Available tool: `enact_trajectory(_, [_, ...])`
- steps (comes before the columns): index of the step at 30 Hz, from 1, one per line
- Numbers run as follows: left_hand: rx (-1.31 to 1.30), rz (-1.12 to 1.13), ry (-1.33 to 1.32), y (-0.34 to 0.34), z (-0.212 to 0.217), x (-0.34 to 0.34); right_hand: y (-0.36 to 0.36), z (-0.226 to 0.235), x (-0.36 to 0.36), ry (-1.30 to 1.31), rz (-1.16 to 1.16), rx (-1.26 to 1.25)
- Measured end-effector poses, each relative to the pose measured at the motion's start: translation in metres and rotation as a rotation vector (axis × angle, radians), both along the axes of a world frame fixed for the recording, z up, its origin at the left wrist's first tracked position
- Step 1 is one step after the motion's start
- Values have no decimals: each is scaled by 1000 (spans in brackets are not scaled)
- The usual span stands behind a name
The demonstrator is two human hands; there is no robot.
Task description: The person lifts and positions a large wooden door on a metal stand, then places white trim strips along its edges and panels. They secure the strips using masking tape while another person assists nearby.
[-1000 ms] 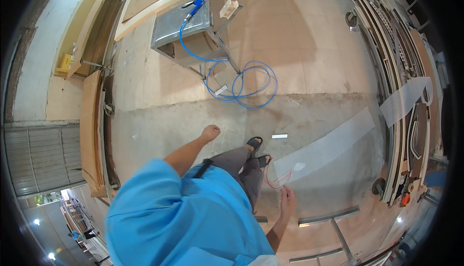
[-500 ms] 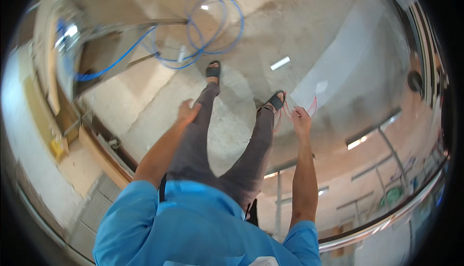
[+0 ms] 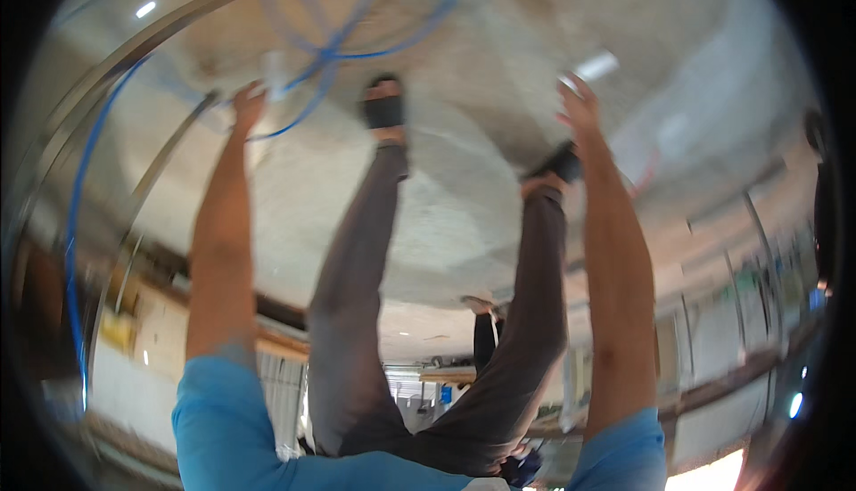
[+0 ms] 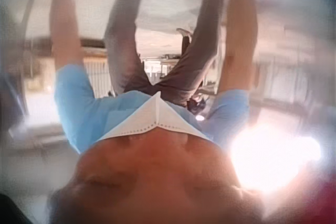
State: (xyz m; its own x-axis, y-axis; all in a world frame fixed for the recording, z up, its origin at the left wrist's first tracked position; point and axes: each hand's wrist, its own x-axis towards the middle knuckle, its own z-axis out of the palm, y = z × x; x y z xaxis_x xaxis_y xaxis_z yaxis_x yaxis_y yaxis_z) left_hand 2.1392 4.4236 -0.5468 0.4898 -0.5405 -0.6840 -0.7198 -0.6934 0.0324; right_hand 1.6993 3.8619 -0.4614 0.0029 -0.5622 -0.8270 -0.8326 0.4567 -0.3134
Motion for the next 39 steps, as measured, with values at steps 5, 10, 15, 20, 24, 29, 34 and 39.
enact_trajectory(5, [-65,875,352,-8,-62,-7,3,-46,16,85,-64,-68])
enact_trajectory(10, [-99,758,236,-21,-69,-34,10,-66,6,121,-219,-88])
enact_trajectory(15, [-248,491,-105,-37,-14,-11,39,-14,-23,175,337,-236])
enact_trajectory(20, [-477,515,-203,-67,121,-24,102,102,-84,204,387,-319])
enact_trajectory(24, [-593,-67,-321,-65,230,-55,164,214,-152,455,56,-144])
enact_trajectory(29, [-461,515,-92,-85,336,-106,236,342,-247,567,-221,-94])
enact_trajectory(34, [-218,696,137,-184,406,-136,305,418,-309,569,-504,-73])
enact_trajectory(39, [-283,396,519,-325,480,-178,358,437,-329,375,-659,-36])
